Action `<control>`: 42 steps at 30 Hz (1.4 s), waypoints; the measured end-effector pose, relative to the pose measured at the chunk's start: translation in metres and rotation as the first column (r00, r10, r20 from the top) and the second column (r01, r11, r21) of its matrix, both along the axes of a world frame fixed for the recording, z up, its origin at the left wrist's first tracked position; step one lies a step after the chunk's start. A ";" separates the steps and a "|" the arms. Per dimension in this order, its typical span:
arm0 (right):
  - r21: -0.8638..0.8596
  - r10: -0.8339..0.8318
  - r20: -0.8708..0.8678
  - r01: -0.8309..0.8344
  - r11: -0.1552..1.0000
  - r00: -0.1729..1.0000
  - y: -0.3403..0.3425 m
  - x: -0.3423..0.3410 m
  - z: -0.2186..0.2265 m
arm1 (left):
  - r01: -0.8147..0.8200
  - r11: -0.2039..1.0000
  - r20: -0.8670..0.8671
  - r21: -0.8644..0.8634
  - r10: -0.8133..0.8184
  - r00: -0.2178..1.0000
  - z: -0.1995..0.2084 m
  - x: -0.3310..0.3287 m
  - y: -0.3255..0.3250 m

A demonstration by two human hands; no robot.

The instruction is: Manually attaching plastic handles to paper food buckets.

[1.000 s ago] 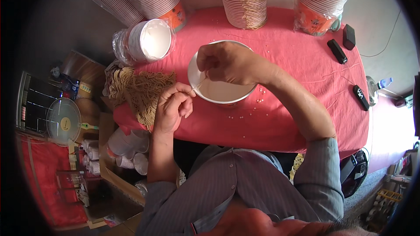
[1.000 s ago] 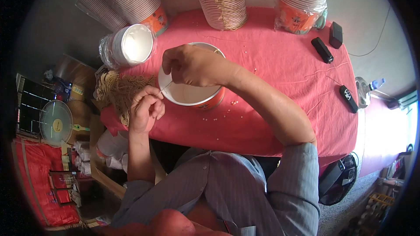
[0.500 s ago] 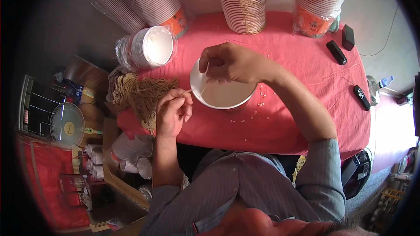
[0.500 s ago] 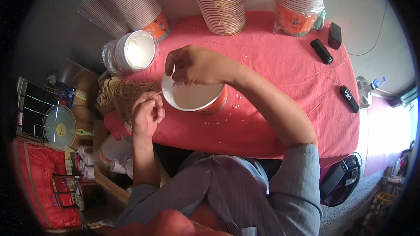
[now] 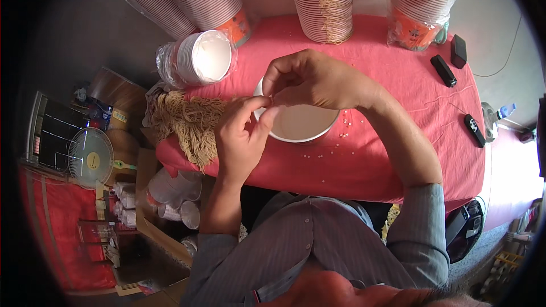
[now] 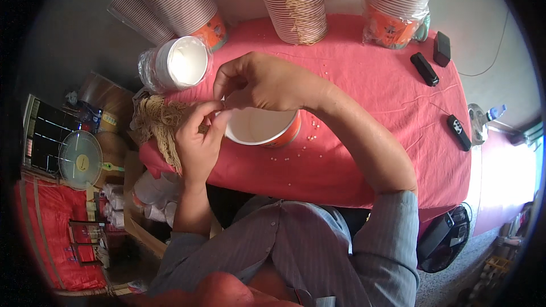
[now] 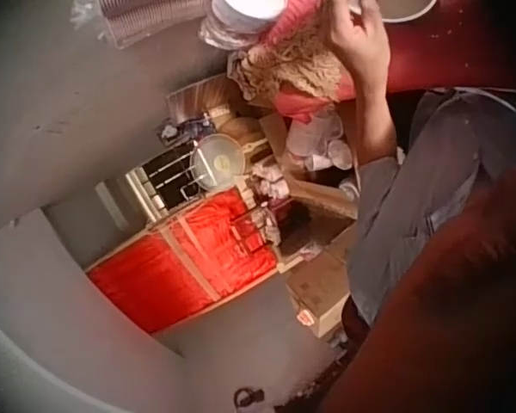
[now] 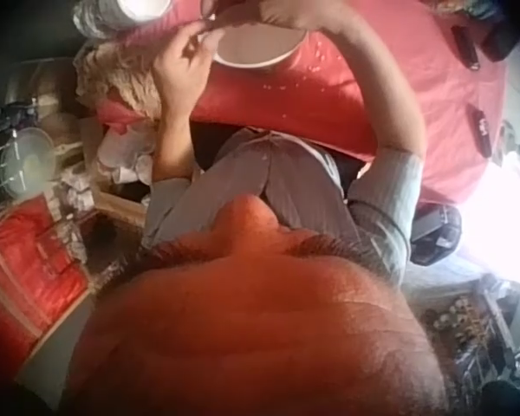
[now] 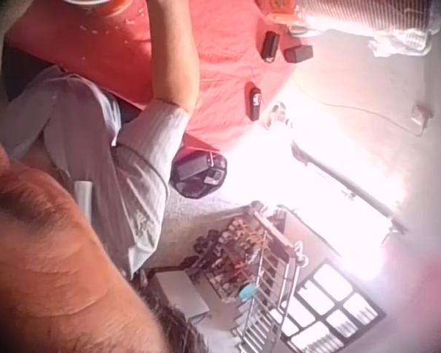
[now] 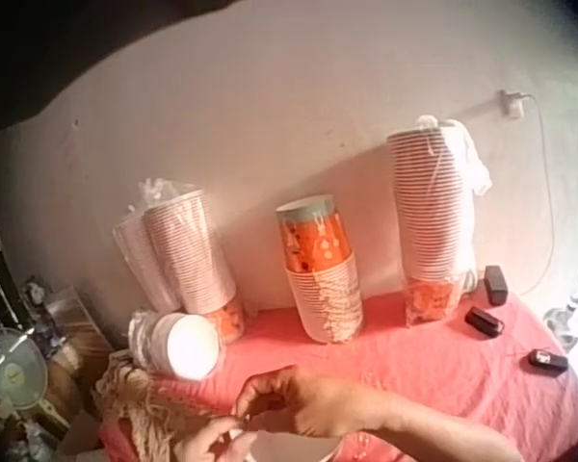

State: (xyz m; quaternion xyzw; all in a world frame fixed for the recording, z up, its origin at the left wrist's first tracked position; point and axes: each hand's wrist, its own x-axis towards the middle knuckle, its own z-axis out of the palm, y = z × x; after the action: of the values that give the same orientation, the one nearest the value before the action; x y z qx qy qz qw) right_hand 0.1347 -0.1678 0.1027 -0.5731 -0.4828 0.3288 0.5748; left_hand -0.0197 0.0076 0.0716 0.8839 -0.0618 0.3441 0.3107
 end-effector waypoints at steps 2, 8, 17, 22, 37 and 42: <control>0.018 -0.084 0.076 0.083 0.996 0.994 0.001 0.001 -0.003 | -0.011 1.000 -0.027 -0.026 0.010 1.000 -0.003 0.001 0.006; 0.015 -0.221 0.493 0.246 0.969 0.841 -0.005 -0.006 0.009 | -0.027 0.979 -0.041 -0.200 0.019 0.999 -0.003 0.004 0.010; 0.103 -0.285 0.501 0.271 0.957 0.817 -0.004 -0.004 0.001 | -0.013 0.994 -0.050 -0.110 0.008 0.999 0.001 0.005 0.008; 0.117 -0.339 0.545 0.331 0.936 0.767 -0.014 0.005 0.002 | -0.120 0.984 -0.062 -0.132 0.112 0.992 -0.013 0.001 0.020; 0.098 -0.284 0.096 0.275 0.956 0.954 -0.027 0.012 0.026 | 0.072 0.619 -0.024 -0.782 -0.145 0.989 -0.063 -0.016 0.051; 0.209 -0.293 -0.083 0.304 0.929 0.952 -0.026 0.015 0.024 | 0.078 0.494 -0.027 -0.866 -0.202 0.979 -0.067 -0.014 0.051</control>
State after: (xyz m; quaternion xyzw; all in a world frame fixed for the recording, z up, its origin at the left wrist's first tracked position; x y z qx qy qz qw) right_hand 0.1497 -0.1938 0.1269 -0.5647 -0.4086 0.1966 0.6896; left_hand -0.0341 0.0591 0.0045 0.6240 0.0651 0.2471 0.7385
